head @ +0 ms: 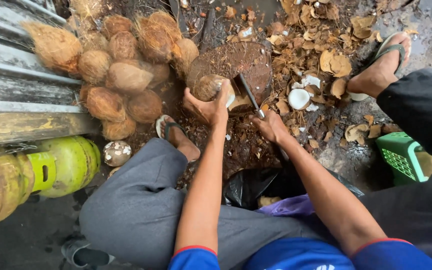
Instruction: The person sits on the ground and uses a machete to peel the husk off a coconut. They repeatedly strike the coconut against a wooden stump to remove the outer layer and then split the coconut open.
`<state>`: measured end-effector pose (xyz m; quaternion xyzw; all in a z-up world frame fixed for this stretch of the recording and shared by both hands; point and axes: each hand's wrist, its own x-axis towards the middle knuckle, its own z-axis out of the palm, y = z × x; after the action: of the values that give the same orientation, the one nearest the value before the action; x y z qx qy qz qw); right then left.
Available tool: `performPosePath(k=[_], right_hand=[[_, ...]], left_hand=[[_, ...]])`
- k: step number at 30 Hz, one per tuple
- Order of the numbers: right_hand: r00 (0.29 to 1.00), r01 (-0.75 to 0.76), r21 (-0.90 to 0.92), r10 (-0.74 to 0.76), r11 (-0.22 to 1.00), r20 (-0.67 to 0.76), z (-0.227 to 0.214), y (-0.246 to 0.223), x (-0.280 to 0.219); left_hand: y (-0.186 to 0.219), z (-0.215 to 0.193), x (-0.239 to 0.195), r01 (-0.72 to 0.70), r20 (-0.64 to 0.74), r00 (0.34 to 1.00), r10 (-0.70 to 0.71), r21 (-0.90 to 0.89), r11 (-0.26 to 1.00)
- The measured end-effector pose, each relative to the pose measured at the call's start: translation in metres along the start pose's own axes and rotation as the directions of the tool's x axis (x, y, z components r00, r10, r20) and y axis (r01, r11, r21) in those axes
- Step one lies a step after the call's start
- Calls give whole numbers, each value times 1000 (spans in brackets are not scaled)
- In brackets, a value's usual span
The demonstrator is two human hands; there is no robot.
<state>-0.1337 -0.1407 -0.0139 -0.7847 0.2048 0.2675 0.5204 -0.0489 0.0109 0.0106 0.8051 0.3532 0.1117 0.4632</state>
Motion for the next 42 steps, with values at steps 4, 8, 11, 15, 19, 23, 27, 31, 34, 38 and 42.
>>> performPosePath(k=[4, 8, 11, 15, 19, 23, 27, 31, 34, 38, 42], right_hand=[[997, 72, 141, -67, 987, -43, 8, 16, 14], [984, 54, 164, -24, 985, -178, -23, 2, -3], [963, 82, 200, -25, 976, -269, -54, 4, -2], [949, 228, 234, -162, 945, -269, -61, 14, 7], [958, 281, 195, -263, 940, -117, -42, -3, -4], [934, 356, 89, -350, 930, -77, -28, -29, -31], [941, 332, 49, -328, 942, -84, -18, -27, -35], [965, 257, 96, -251, 962, -73, -30, -55, -58], [896, 434, 134, -412, 891, -166, -30, -33, -27], [883, 453, 137, -421, 881, -208, -22, -42, -36], [930, 357, 68, -348, 932, -116, -14, -44, -40]], left_hand=[[-5, -12, 12, 87, 130, 989, -66, -168, 982], [3, -42, 24, 100, 351, 936, -1, -265, 959], [7, -38, 19, 59, 550, 833, 63, -201, 978], [9, -27, 17, -55, 584, 809, 65, -35, 998], [33, -33, 6, -12, 483, 876, -23, 68, 998], [15, -13, 15, 48, 382, 923, -52, 20, 999], [-1, 9, 13, -28, 293, 956, 7, 66, 997], [-4, 25, 6, -173, 245, 962, 123, 194, 966], [-1, 28, 1, -151, 202, 974, 104, 229, 962], [-10, 37, 8, -162, 201, 973, 114, 240, 957], [-16, 40, 9, -207, 175, 969, 172, 207, 956]])
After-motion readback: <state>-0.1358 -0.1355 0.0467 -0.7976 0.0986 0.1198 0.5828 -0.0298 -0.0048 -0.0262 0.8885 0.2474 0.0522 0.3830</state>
